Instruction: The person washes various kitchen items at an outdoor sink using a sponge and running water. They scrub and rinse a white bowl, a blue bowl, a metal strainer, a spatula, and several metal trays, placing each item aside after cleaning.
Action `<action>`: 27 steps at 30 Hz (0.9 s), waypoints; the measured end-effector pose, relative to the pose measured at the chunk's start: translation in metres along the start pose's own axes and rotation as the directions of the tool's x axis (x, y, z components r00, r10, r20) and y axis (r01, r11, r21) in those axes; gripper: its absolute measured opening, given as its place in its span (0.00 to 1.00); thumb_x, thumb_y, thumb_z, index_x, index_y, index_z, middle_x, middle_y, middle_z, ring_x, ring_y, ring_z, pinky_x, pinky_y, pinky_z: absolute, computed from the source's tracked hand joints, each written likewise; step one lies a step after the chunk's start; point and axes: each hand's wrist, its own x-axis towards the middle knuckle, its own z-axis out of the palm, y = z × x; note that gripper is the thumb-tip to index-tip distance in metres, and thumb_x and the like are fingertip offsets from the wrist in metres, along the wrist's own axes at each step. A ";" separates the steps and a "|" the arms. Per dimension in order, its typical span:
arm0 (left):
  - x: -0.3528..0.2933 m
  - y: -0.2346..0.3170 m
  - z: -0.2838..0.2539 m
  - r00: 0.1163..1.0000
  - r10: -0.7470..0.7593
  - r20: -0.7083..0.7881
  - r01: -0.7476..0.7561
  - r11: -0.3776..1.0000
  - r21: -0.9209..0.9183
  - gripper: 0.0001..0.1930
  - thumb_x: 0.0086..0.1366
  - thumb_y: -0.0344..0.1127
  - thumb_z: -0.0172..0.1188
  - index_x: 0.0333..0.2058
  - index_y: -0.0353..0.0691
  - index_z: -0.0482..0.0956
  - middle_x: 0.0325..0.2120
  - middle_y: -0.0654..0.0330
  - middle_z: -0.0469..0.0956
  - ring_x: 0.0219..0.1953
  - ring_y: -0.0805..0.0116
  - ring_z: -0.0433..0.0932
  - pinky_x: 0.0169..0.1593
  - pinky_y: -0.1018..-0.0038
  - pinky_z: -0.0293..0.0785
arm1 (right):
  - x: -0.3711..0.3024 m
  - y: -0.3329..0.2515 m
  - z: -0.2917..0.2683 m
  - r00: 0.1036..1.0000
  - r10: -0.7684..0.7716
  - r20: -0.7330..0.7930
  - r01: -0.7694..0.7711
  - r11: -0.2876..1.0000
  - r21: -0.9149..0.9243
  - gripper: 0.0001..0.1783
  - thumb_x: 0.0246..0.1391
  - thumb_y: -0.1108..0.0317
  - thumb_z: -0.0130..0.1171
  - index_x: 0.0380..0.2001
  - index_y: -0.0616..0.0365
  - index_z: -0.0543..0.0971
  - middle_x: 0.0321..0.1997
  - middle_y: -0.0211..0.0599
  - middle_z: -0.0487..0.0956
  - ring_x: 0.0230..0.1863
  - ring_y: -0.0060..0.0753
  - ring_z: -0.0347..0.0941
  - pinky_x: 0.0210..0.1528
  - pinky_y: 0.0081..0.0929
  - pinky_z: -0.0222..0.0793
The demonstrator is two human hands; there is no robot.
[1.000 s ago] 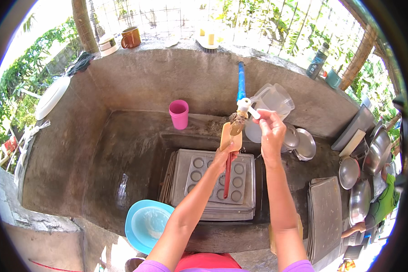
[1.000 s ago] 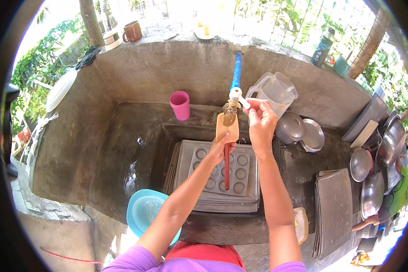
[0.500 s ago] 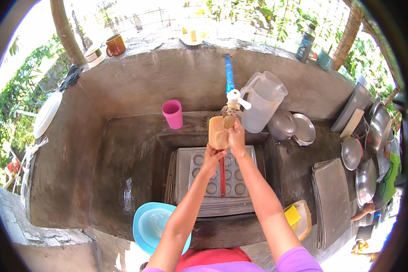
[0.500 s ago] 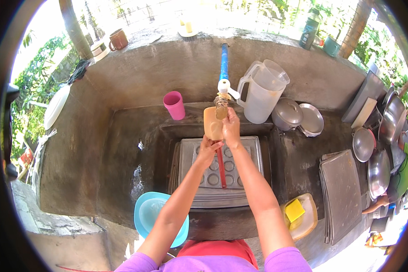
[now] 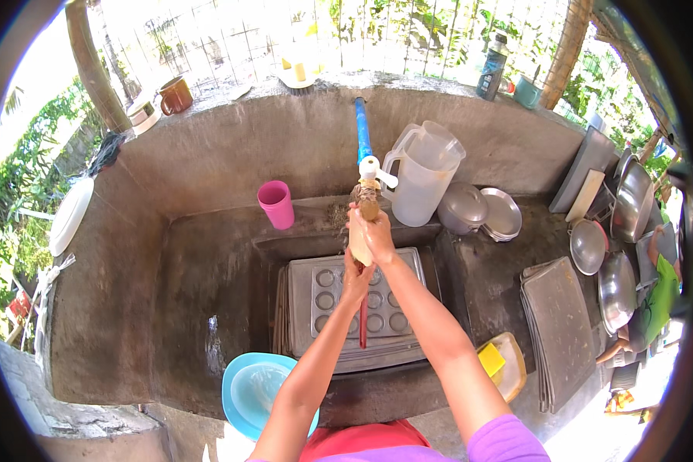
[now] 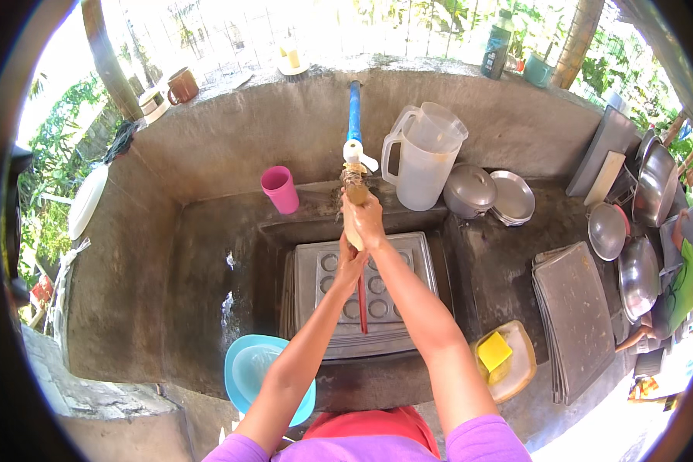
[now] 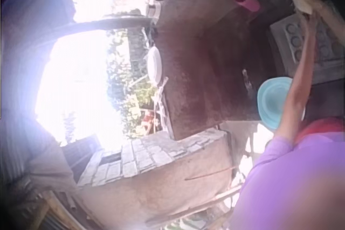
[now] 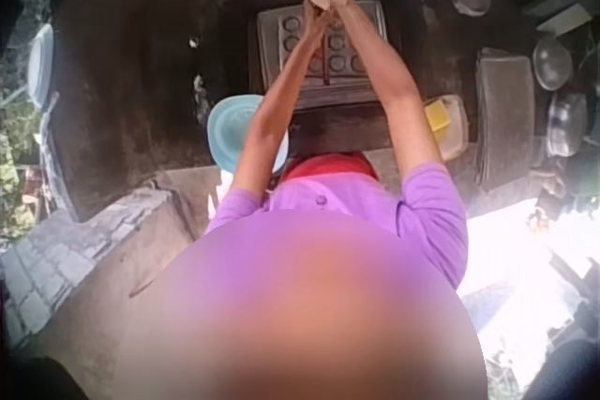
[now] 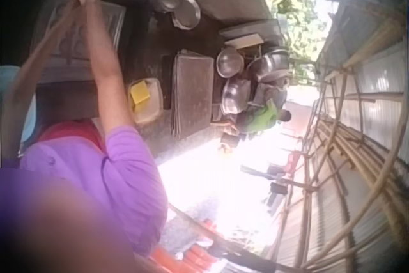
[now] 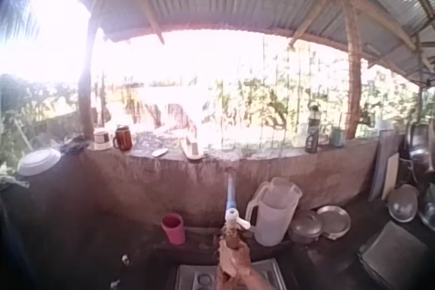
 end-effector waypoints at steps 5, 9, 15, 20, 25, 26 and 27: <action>-0.004 0.003 -0.013 0.954 -0.122 0.273 0.209 0.924 -0.320 0.16 0.54 0.25 0.59 0.42 0.37 0.69 0.33 0.61 0.74 0.35 0.72 0.75 0.37 0.75 0.74 | 0.000 0.002 -0.026 0.979 0.137 0.148 -0.107 0.975 -0.197 0.13 0.49 0.64 0.59 0.35 0.62 0.77 0.28 0.32 0.76 0.27 0.16 0.69 0.31 0.18 0.67; 0.004 0.005 -0.015 0.967 -0.157 0.203 0.225 0.900 -0.374 0.12 0.52 0.22 0.59 0.37 0.34 0.73 0.30 0.60 0.76 0.31 0.70 0.76 0.34 0.77 0.73 | 0.011 -0.019 -0.044 0.944 0.161 0.288 -0.020 0.900 -0.435 0.14 0.43 0.68 0.60 0.35 0.63 0.77 0.29 0.31 0.76 0.29 0.18 0.68 0.33 0.19 0.66; 0.026 0.013 -0.004 0.969 -0.090 0.229 0.171 0.917 -0.361 0.13 0.50 0.21 0.59 0.37 0.34 0.73 0.28 0.59 0.76 0.30 0.70 0.76 0.32 0.76 0.73 | 0.018 -0.092 -0.064 0.994 0.034 0.101 0.001 0.945 -0.328 0.09 0.47 0.76 0.53 0.35 0.64 0.75 0.27 0.29 0.73 0.27 0.17 0.69 0.32 0.17 0.67; 0.031 0.020 0.009 0.966 -0.184 0.182 0.232 0.926 -0.297 0.12 0.50 0.20 0.58 0.36 0.34 0.73 0.26 0.60 0.76 0.28 0.70 0.75 0.29 0.77 0.70 | 0.005 -0.128 -0.042 0.969 -0.245 -0.038 0.229 0.943 -0.243 0.08 0.50 0.76 0.51 0.35 0.66 0.75 0.30 0.32 0.76 0.30 0.19 0.72 0.34 0.16 0.68; 0.028 0.026 0.007 0.968 -0.156 0.197 0.208 0.937 -0.280 0.15 0.49 0.20 0.59 0.38 0.36 0.72 0.28 0.60 0.75 0.29 0.70 0.75 0.31 0.76 0.72 | -0.013 -0.144 -0.021 0.955 -0.281 -0.098 0.246 0.930 -0.274 0.09 0.52 0.75 0.49 0.32 0.67 0.77 0.27 0.33 0.77 0.28 0.19 0.72 0.32 0.17 0.69; 0.027 0.027 0.006 0.967 -0.173 0.185 0.216 0.947 -0.240 0.16 0.49 0.20 0.59 0.39 0.37 0.71 0.30 0.60 0.75 0.31 0.70 0.76 0.33 0.75 0.74 | -0.015 -0.146 -0.017 0.957 -0.274 -0.097 0.232 0.922 -0.310 0.09 0.52 0.75 0.49 0.32 0.67 0.77 0.26 0.34 0.77 0.27 0.19 0.73 0.32 0.17 0.69; 0.027 0.029 0.005 0.965 -0.126 0.229 0.193 0.935 -0.299 0.15 0.49 0.20 0.59 0.38 0.36 0.71 0.29 0.59 0.75 0.29 0.70 0.75 0.30 0.76 0.72 | -0.018 -0.149 -0.013 0.958 -0.268 -0.102 0.220 0.914 -0.341 0.09 0.52 0.75 0.49 0.32 0.67 0.77 0.26 0.34 0.77 0.26 0.19 0.73 0.31 0.17 0.69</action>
